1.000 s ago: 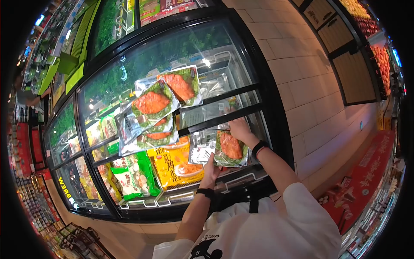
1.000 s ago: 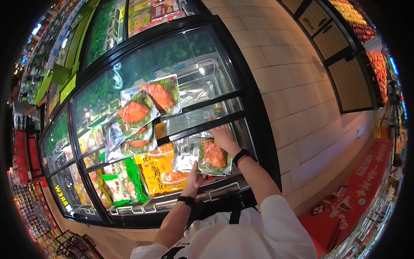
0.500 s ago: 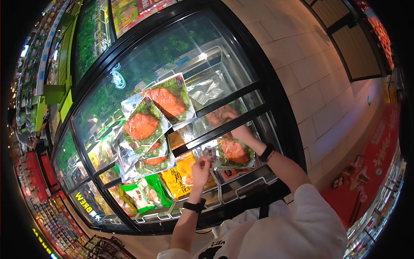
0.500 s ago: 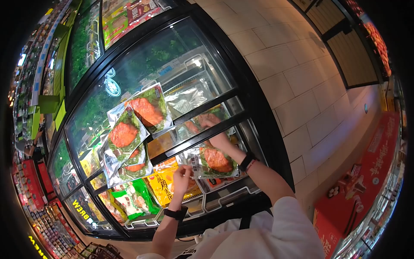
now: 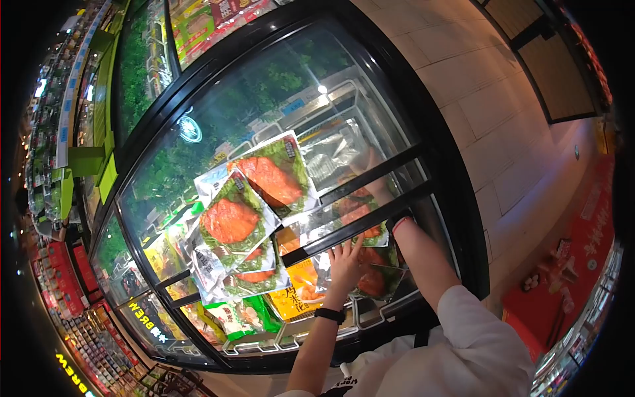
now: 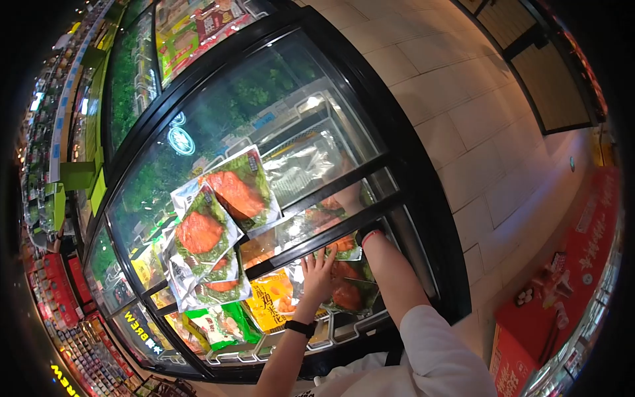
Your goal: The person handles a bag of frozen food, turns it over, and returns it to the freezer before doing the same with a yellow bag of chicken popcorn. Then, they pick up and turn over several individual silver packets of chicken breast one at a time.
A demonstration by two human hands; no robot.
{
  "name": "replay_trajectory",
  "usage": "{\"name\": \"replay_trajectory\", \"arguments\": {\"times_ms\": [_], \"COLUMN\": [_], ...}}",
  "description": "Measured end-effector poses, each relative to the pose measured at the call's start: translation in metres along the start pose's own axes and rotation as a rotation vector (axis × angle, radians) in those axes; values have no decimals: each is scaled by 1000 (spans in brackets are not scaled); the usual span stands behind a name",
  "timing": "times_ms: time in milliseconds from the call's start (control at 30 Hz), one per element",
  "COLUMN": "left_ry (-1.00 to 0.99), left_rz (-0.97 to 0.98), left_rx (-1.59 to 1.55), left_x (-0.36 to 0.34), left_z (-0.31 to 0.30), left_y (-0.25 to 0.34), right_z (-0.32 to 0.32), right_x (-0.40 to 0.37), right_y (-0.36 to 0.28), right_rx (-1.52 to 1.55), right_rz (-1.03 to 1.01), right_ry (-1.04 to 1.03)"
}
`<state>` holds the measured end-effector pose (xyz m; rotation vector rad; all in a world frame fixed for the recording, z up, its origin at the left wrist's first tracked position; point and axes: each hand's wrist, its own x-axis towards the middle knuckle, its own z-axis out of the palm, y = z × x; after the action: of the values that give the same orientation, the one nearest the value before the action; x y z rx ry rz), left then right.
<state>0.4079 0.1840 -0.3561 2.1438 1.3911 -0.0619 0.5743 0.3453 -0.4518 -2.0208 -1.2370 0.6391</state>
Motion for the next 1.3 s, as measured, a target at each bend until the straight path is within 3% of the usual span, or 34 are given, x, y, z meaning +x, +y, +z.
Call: {"name": "replay_trajectory", "arguments": {"times_ms": [133, 267, 333, 400, 433, 467, 500, 533, 567, 600, 667, 733, 800, 867, 900, 933, 967, 1000, 1033, 1100, 1200, 1300], "left_ry": [-168, -93, -96, -14, 195, 236, 167, 79, 192, -48, -3, 395, 363, 317, 372, 386, 379, 412, 290, 578, 766, 844], "left_rz": [-48, -34, -29, -104, -23, -33, -167, -279, -270, -556, -490, -391, -408, -403, -319, -318, -377, -426, -486, -216, -323, -263], "left_rx": [-91, 8, 80, -251, -309, -308, -827, -1347, -1423, -1722, -2224, -2185, -2219, -2044, -1831, -1577, -1339, -1199, -1049, -1280, -1293, -1297], "left_x": [3, 0, 0, 1, 1, 0, 1, 1, 3, -21, -47, -84, -118, -150, -167, -183, -191, -229, -243, -249, -267, -274], "left_z": [-16, 4, 1, -14, -4, 1, 2, 7, 28, -29, -19, -40, -57, -71, -84, -94, -88, -170, -194, -181, -192, -180], "left_y": [3, -6, -4, 5, 0, 1, 3, 5, 4, 23, 31, 62, 71, 70, 69, 66, 54, 92, 97, 93, 108, 113], "right_z": [16, 6, -3, -13, -23, -34, -78, -93, -114, -139, -174, -203, -223, -244, -251, -263, -268, -270, -267, -265, -274, -281], "right_x": [4, -14, -22, -38, -51, -67, -90, -111, -135, -165, -218, -254, -271, -277, -274, -272, -276, -280, -281, -291, -296, -302], "right_y": [27, 31, 35, 41, 40, 43, -5, -8, -24, -44, -79, -81, -80, -102, -112, -138, -152, -161, -159, -179, -202, -202], "right_rx": [42, 238, 392, 705, 956, 1163, 1330, 1301, 1199, 1163, 1142, 997, 1050, 1254, 1134, 1253, 1196, 873, 652, 641, 702, 770], "right_rz": [-72, -35, 72, 276, 417, 529, 709, 561, 770, 659, 499, 543, 526, 462, 496, 472, 443, 250, 85, -111, -168, -204], "right_ry": [-54, -33, -42, -58, -91, -134, -237, -361, -319, -446, -639, -783, -813, -766, -731, -863, -916, -944, -971, -929, -981, -1007]}}
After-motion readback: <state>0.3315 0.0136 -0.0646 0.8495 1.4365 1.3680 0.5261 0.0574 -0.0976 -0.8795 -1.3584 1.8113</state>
